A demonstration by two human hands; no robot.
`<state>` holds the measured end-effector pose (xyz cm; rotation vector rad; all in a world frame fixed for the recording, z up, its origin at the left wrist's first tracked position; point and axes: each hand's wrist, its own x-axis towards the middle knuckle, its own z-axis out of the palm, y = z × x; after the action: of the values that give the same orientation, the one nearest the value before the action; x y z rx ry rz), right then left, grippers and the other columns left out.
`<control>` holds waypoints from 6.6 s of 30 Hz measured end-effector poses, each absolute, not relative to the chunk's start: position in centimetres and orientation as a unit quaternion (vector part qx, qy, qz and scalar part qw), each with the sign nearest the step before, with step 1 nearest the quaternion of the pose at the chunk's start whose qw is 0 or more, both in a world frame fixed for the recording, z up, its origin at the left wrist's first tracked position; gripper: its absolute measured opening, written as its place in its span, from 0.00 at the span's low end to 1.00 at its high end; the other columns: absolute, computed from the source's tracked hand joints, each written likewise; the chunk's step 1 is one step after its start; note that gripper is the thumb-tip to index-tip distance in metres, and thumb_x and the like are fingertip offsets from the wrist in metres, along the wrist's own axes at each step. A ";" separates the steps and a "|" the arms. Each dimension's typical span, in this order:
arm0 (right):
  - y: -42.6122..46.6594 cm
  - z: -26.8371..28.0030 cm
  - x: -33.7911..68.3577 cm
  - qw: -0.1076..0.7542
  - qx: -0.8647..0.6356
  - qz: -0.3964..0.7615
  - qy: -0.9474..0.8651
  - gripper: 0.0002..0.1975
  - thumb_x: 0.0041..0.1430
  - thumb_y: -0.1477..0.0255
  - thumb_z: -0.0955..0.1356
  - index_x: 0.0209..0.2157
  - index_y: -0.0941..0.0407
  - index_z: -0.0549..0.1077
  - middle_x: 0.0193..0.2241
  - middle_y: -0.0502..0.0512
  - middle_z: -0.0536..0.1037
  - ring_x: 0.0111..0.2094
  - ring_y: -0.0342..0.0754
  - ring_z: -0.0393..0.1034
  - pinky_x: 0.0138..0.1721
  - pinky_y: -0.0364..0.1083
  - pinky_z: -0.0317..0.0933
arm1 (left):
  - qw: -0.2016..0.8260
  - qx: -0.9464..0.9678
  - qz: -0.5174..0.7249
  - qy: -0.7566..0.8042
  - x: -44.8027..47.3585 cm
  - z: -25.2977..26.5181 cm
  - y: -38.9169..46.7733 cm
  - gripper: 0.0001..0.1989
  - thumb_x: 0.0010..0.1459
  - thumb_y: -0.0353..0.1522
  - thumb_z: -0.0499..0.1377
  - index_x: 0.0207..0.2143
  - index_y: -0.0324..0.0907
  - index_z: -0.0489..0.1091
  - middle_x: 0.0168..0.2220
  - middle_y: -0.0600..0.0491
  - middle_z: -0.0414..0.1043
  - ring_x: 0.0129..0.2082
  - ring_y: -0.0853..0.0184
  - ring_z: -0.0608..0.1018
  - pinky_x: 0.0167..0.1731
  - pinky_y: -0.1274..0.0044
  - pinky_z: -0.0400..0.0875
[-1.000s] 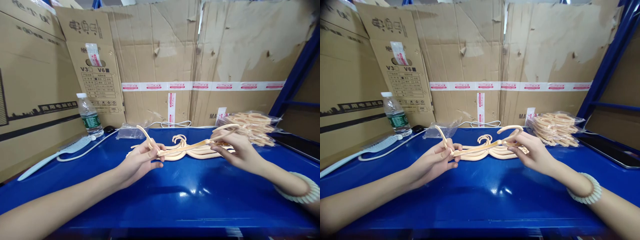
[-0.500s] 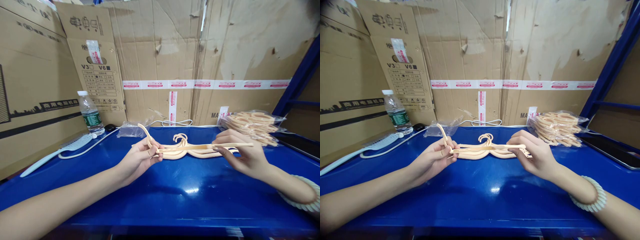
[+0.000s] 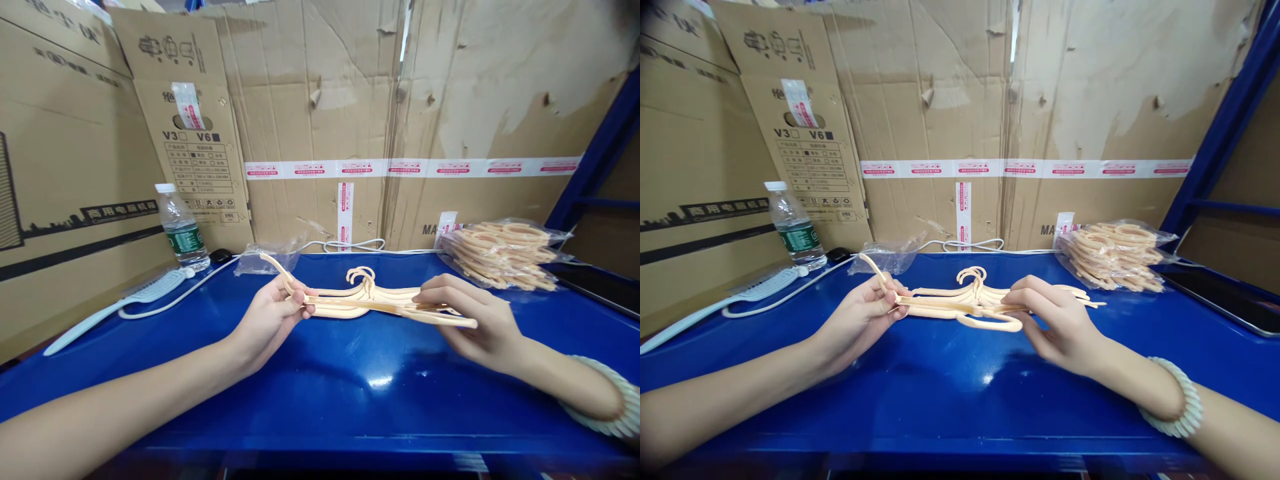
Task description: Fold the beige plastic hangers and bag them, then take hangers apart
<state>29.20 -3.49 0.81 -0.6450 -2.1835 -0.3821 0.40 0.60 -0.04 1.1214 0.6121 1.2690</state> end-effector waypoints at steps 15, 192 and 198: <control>-3.9 0.1 29.1 0.440 -0.326 -0.070 -0.833 0.07 0.60 0.76 0.66 0.40 0.52 0.70 0.35 0.56 0.76 0.31 0.49 0.73 0.30 0.45 0.71 | 0.567 0.508 0.587 0.276 0.3 0.2 0.4 0.15 0.42 0.29 0.72 0.24 0.38 0.66 0.25 0.53 0.75 0.22 0.72 0.73 0.24 0.80 0.68; -7.1 -2.1 22.3 0.366 -0.230 0.271 -0.860 0.09 0.38 0.87 0.67 0.23 0.60 0.69 0.21 0.45 0.70 0.22 0.35 0.62 0.25 0.34 0.57 | -0.236 0.929 0.281 -0.055 2.5 -1.1 -2.5 0.22 0.65 0.30 0.51 0.16 0.41 0.61 0.15 0.57 0.56 0.16 0.70 0.57 0.19 0.72 0.52; -7.2 -2.2 22.0 0.379 -0.243 0.281 -0.847 0.08 0.38 0.86 0.67 0.21 0.60 0.69 0.19 0.44 0.69 0.20 0.34 0.61 0.22 0.34 0.55 | -0.239 0.926 0.286 -0.058 2.5 -0.9 -2.6 0.22 0.64 0.29 0.50 0.16 0.41 0.61 0.15 0.57 0.56 0.16 0.70 0.57 0.19 0.73 0.52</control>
<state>22.03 -7.16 -2.22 -0.6221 -2.1653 0.7191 2.48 -2.60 -0.89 3.4565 -0.2152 1.0685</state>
